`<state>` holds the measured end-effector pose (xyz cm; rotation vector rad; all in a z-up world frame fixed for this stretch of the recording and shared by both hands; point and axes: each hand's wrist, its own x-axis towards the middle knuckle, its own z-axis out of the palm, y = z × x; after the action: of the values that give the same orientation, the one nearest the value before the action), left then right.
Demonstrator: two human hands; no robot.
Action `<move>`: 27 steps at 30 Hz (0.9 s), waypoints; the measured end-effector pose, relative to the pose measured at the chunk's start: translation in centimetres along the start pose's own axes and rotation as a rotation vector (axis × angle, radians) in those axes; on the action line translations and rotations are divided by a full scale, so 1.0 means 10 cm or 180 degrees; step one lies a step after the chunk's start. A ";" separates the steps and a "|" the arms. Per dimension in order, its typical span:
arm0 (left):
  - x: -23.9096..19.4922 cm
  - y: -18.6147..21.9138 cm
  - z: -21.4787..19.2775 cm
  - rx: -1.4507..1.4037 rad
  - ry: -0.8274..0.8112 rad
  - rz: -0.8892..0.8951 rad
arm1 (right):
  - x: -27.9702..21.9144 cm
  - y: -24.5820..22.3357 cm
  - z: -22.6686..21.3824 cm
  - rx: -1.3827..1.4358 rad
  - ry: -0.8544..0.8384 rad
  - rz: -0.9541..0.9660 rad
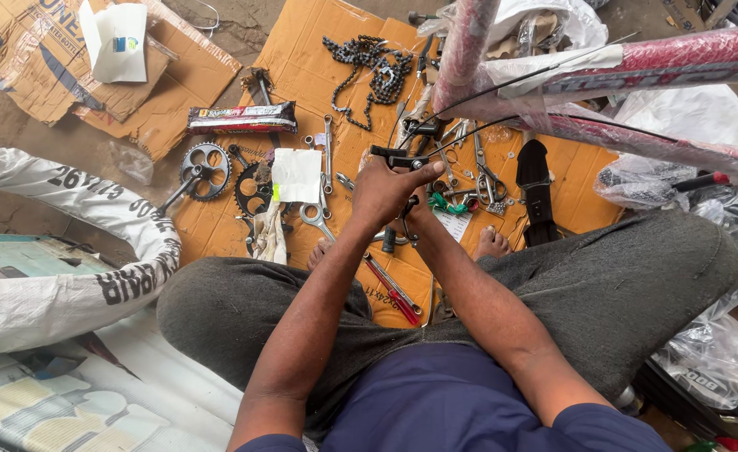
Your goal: The person is assembling a bicycle, specifically working on the handlebar area. They use a wrench to tighten bolts on the handlebar stem and adjust the brake lever assembly.
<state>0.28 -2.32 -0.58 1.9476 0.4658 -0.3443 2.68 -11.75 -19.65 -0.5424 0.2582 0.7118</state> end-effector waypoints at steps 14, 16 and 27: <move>0.10 -0.04 -0.03 0.1791 -0.0017 -0.0039 | -0.18 0.08 0.22 -0.0609 0.0628 0.0308; 0.11 -0.01 -0.08 0.1626 -0.0263 -0.0382 | -0.18 0.09 0.10 -0.0569 0.0621 0.0093; 0.21 -0.11 -0.47 0.2060 0.0088 -0.0824 | -0.72 -0.07 0.66 -0.0784 0.0561 -0.0255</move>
<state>1.79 2.74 -0.48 2.5221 0.6869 -0.7012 -1.82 -12.46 -11.01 -0.8480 0.3132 0.6220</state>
